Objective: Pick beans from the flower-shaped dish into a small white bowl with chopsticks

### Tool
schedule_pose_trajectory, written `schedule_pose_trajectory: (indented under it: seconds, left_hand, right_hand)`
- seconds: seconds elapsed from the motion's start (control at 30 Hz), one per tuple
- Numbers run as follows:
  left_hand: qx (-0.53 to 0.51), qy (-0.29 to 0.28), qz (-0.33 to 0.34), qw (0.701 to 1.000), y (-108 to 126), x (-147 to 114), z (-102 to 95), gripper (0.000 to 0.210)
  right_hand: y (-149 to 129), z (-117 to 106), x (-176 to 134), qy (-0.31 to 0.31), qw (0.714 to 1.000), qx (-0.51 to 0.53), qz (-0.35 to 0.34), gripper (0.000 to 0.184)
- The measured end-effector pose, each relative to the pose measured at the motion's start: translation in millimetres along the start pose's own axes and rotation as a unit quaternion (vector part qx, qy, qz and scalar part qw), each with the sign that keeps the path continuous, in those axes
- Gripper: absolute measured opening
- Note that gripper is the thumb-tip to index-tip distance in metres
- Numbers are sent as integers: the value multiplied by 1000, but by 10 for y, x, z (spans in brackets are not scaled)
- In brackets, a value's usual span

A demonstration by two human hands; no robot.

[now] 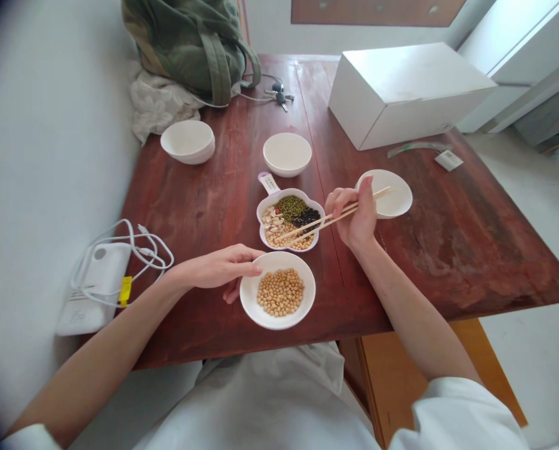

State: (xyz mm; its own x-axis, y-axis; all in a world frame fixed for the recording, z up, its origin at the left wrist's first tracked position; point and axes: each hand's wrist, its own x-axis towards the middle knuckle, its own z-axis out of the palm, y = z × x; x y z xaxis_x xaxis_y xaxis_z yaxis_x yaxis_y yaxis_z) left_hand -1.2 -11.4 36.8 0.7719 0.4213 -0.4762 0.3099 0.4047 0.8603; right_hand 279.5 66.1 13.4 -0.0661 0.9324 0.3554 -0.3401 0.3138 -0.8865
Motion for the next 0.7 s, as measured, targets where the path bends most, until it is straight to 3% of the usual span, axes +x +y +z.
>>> schedule_pose_trajectory:
  seconds: [0.27, 0.7]
  left_hand:
    - [15, 14, -2, 1000, -5, 24, -6, 56]
    - [51, 29, -10, 998, 8, 18, 14, 52]
  right_hand:
    - [76, -7, 3, 33, 999, -23, -30, 76]
    - [100, -10, -12, 19, 999, -22, -27, 75]
